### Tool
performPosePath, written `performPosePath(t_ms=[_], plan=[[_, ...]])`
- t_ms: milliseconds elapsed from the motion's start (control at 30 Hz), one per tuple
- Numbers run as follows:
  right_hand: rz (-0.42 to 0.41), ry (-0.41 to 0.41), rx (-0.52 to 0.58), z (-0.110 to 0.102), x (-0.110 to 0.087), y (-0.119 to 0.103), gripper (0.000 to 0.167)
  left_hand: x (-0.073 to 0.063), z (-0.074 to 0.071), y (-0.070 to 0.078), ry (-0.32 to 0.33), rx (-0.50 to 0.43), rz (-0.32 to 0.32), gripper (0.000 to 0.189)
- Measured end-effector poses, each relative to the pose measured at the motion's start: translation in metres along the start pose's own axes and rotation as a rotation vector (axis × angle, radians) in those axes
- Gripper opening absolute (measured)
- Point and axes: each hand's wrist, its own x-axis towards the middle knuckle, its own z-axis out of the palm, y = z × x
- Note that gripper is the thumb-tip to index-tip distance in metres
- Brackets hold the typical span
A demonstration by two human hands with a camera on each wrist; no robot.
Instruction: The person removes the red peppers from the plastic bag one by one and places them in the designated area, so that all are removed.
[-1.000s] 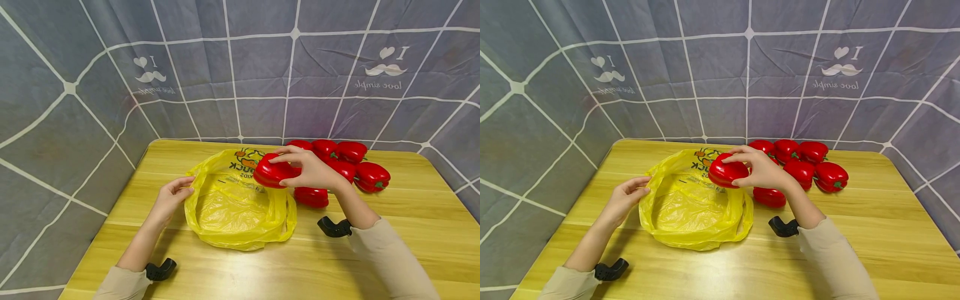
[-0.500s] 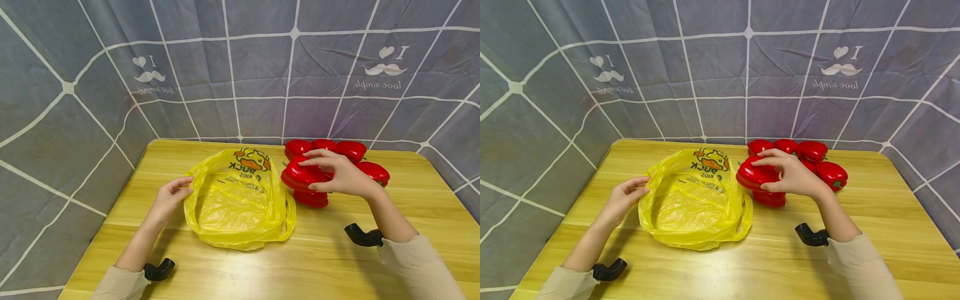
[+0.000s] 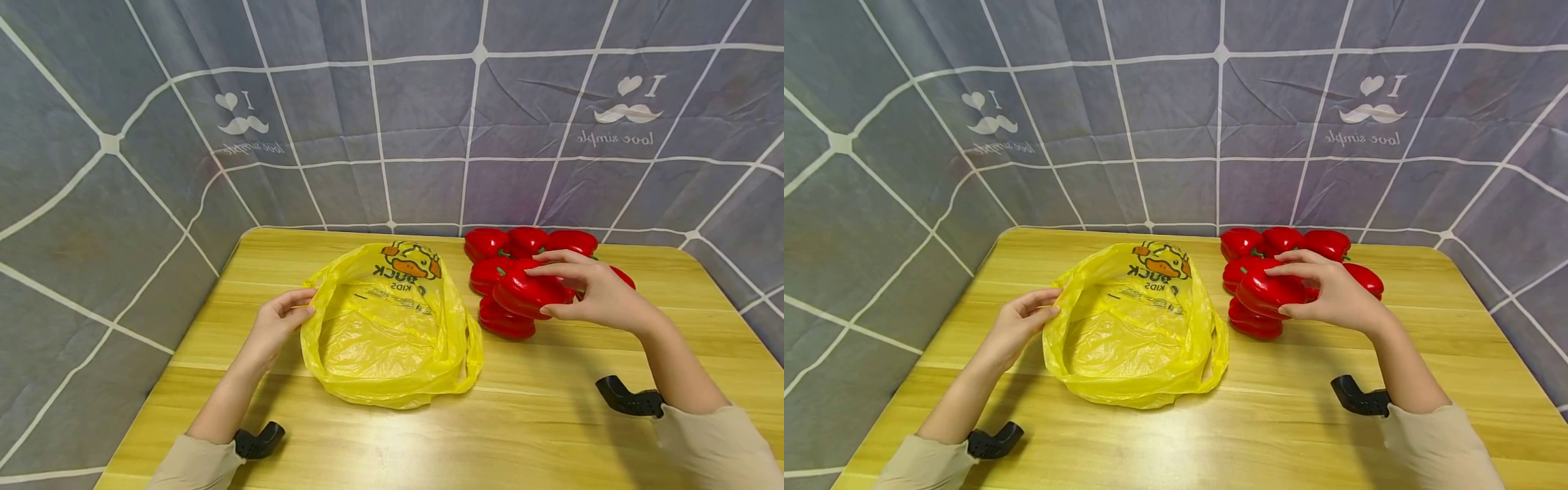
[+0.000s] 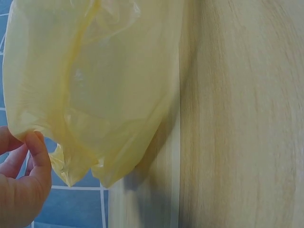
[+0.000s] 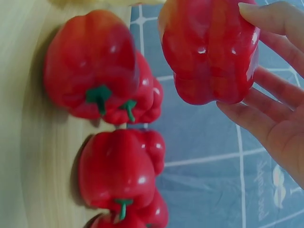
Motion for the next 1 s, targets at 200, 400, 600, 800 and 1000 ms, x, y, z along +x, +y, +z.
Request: performPosePath(t_ms=[200, 400, 600, 800, 1000], plan=[[0.031, 0.016, 0.030, -0.001, -0.012, 0.008, 0.050, 0.000, -0.001, 0.000, 0.003, 0.008, -0.009, 0.040], [0.036, 0.026, 0.087, -0.003, -0.022, 0.015, 0.051, -0.001, -0.001, 0.001, 0.000, 0.001, -0.007, 0.040], [0.045, 0.035, 0.065, -0.006, -0.034, 0.020, 0.052, 0.000, 0.000, 0.003, 0.004, 0.009, -0.004, 0.040], [0.087, 0.064, 0.051, -0.008, -0.043, 0.023, 0.055, 0.001, 0.002, 0.003, 0.001, -0.002, 0.005, 0.039], [0.093, 0.073, 0.052, -0.009, -0.054, 0.030, 0.055, 0.000, 0.001, 0.003, 0.001, 0.003, -0.002, 0.039]])
